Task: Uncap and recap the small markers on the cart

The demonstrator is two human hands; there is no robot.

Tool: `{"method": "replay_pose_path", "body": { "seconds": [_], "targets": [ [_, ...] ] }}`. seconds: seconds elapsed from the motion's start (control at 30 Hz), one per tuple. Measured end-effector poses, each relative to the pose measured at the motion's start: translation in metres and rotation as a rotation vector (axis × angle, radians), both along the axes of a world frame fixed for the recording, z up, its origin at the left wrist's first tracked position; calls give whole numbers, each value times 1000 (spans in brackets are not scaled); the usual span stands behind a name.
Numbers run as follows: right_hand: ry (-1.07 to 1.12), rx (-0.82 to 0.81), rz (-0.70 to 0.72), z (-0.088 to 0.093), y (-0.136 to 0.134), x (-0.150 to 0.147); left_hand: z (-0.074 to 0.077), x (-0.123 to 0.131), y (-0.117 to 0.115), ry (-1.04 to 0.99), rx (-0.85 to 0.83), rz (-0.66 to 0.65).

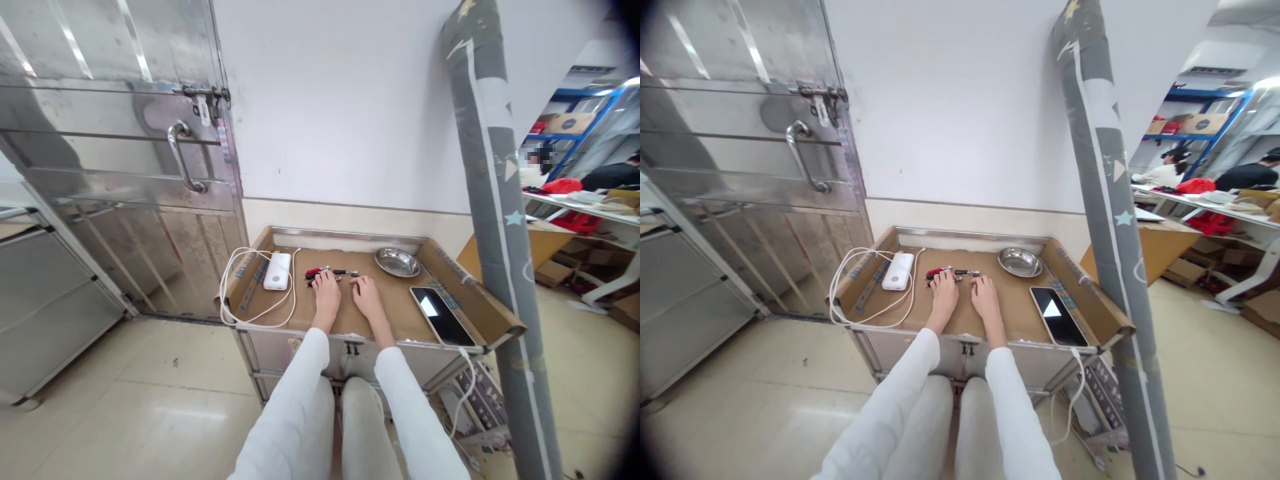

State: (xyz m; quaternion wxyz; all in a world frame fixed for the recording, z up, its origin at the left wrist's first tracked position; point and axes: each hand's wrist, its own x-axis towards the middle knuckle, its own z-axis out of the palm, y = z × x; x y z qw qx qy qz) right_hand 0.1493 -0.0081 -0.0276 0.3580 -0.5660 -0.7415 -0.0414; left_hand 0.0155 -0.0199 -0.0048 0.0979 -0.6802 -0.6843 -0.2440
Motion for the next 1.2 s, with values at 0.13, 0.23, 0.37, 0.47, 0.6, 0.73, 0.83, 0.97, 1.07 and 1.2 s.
{"method": "replay_pose_path", "body": {
  "seconds": [0.13, 0.23, 0.37, 0.47, 0.6, 0.73, 0.83, 0.97, 1.07, 1.2],
  "targets": [
    [0, -5, 5, 0, 1, 1, -1, 0, 1, 7, 0, -6],
    [-7, -11, -2, 0, 1, 1, -1, 0, 1, 3, 0, -14],
    [-6, -11, -6, 1, 1, 1, -1, 0, 0, -2, -4, -48],
    [-5, -3, -5, 1, 0, 0, -1, -1, 0, -7, -14, -91],
    [-14, -1, -8, 0, 0, 1, -1, 0, 2, -21, -29, -121],
    [-9, 1, -8, 0, 1, 2, -2, 0, 3, -35, -42, -160],
    [-2, 0, -2, -1, 2, 2, -2, 0, 3, -41, -47, -182],
    [-6, -1, -5, -2, 4, 3, -2, 0, 3, -42, -42, -182],
    [-5, -3, -7, -2, 3, 3, -1, 0, 3, -51, -47, -191],
    [-1, -8, -8, -1, 2, 3, 1, 0, 2, -75, -59, -209]
  ]
}}
